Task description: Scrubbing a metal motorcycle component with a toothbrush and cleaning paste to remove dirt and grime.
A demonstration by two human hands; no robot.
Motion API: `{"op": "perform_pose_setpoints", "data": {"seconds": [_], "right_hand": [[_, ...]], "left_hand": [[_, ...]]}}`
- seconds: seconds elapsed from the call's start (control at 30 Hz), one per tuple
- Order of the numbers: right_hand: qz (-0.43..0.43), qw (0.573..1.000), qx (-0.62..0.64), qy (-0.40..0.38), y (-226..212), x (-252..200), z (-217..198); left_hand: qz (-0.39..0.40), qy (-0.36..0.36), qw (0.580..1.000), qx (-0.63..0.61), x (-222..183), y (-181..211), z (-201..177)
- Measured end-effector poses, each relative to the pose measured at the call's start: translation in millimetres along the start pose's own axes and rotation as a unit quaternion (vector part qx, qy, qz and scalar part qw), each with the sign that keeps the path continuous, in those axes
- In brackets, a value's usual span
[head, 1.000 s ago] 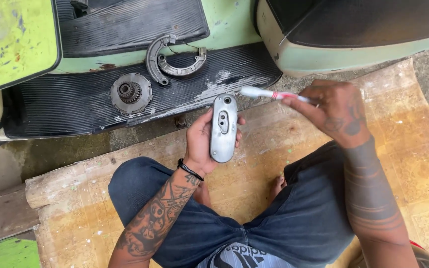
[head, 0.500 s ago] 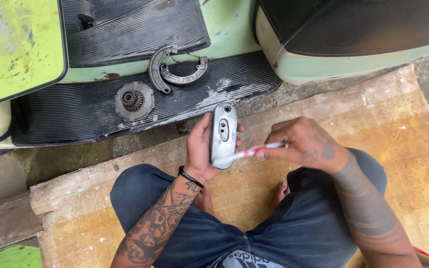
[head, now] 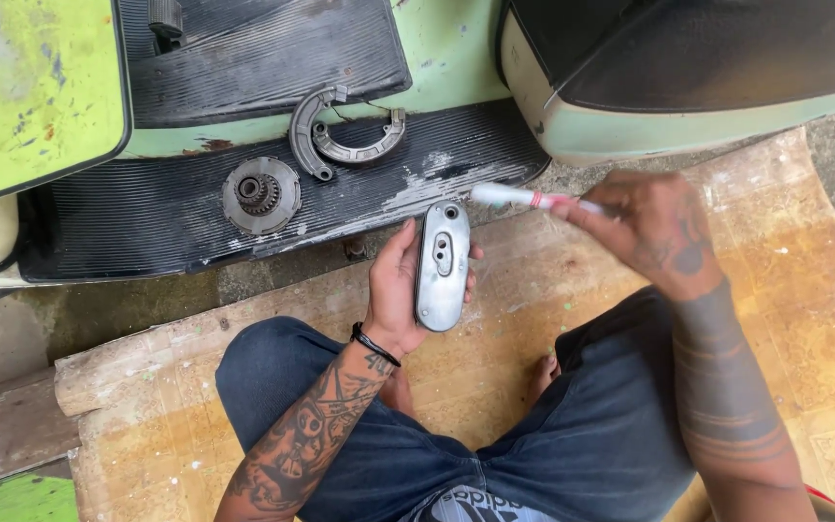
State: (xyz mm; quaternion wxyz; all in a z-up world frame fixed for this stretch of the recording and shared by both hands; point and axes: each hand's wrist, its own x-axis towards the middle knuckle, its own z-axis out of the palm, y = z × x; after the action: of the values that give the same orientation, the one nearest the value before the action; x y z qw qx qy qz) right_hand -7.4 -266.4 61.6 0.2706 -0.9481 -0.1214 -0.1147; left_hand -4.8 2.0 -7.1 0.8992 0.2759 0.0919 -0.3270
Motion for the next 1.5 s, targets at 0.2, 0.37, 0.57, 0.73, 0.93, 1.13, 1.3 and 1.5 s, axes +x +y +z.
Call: {"op": "perform_pose_setpoints", "data": {"seconds": [0.2, 0.37, 0.57, 0.73, 0.93, 1.13, 1.3, 1.5], "right_hand": [[0.068, 0.965, 0.186, -0.173, -23, -2, 7], [0.07, 0.988, 0.094, -0.102, -12, -8, 3], [0.054, 0.976, 0.146, -0.152, -9, -1, 2], [0.064, 0.973, 0.172, -0.14, -18, -4, 3], [0.026, 0.981, 0.136, -0.136, 8, -7, 8], [-0.019, 0.966, 0.184, -0.178, -36, -10, 6], [0.026, 0.99, 0.115, -0.077, -5, 0, -11], [0.015, 0.965, 0.209, -0.156, -17, 3, 3]], "left_hand": [[-0.013, 0.087, 0.996, 0.014, 15, -9, -25], [-0.023, 0.073, 0.997, 0.004, 10, -6, -14], [-0.026, 0.059, 0.998, 0.029, 6, -1, -9], [-0.011, 0.051, 0.998, 0.021, 2, 0, -6], [0.002, 0.038, 0.999, 0.026, -1, -2, -7], [0.012, 0.046, 0.998, 0.048, 2, -1, -3], [0.005, 0.041, 0.999, 0.027, 0, -1, -1], [0.013, 0.081, 0.996, 0.043, 9, -4, -27]]}}
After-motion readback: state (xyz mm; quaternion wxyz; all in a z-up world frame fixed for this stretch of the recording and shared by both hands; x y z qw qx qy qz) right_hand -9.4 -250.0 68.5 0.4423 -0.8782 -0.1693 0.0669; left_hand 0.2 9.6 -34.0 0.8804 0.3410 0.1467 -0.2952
